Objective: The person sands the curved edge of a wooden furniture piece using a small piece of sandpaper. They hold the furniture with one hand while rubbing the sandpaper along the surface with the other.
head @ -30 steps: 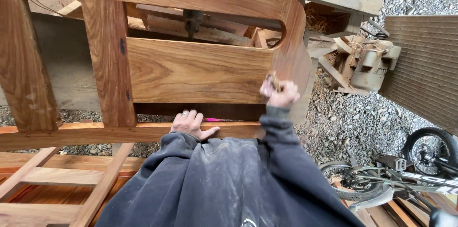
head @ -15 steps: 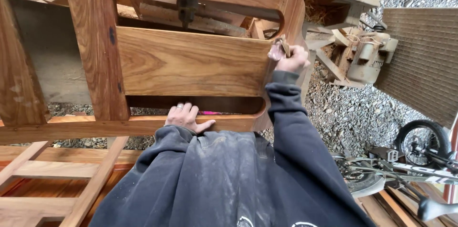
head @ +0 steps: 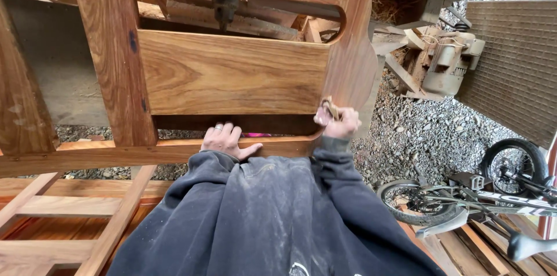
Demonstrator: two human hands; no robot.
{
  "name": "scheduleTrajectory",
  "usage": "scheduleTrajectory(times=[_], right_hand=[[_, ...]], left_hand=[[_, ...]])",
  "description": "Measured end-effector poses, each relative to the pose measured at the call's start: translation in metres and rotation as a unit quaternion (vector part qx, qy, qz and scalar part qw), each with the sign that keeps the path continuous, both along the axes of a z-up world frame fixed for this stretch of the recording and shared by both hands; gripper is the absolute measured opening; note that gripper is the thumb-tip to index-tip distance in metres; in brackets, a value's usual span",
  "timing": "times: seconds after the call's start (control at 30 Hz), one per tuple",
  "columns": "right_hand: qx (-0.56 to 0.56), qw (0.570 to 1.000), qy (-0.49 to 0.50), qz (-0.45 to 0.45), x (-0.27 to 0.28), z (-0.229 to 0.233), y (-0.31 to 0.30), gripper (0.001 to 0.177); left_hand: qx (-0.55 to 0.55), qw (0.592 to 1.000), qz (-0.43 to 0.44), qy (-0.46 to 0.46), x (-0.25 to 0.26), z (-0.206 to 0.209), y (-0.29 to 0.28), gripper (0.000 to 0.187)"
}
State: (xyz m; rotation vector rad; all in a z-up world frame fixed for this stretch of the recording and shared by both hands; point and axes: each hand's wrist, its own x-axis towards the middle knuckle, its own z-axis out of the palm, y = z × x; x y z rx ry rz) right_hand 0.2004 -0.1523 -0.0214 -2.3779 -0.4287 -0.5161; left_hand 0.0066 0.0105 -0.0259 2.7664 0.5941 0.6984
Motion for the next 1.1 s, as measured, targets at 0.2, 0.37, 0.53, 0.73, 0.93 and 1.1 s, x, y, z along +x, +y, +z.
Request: scheduleTrajectory(times=[0.2, 0.37, 0.53, 0.73, 0.93, 1.1], right_hand=[[0.034, 0.999, -0.024, -0.002, 0.087, -0.004, 0.054, 0.028], [0.005, 0.999, -0.028, -0.02, 0.11, -0.034, 0.049, 0.034], [0.045, 0.998, -0.011, -0.047, 0.0, 0.022, 0.028, 0.024], [0.011, 1.0, -0.005, -0.022, 0.003, -0.006, -0.004, 0.027], [0.011, 0.996, -0.07, -0.046, 0.091, -0.016, 0.047, 0.025], [0.002, 0.996, -0.061, -0.058, 0.093, -0.005, 0.041, 0.027]], left_hand=[[0.001, 1.0, -0.001, 0.003, -0.002, 0.0, -0.001, 0.053], [-0.003, 1.0, -0.007, 0.001, -0.002, 0.003, 0.0, 0.053], [-0.004, 1.0, -0.004, 0.011, -0.002, 0.002, -0.001, 0.053], [0.001, 1.0, -0.004, 0.024, -0.002, 0.001, -0.001, 0.053], [0.009, 0.999, -0.01, 0.035, -0.002, 0.002, -0.002, 0.052], [0.023, 0.999, -0.023, 0.025, 0.001, 0.008, 0.0, 0.052]])
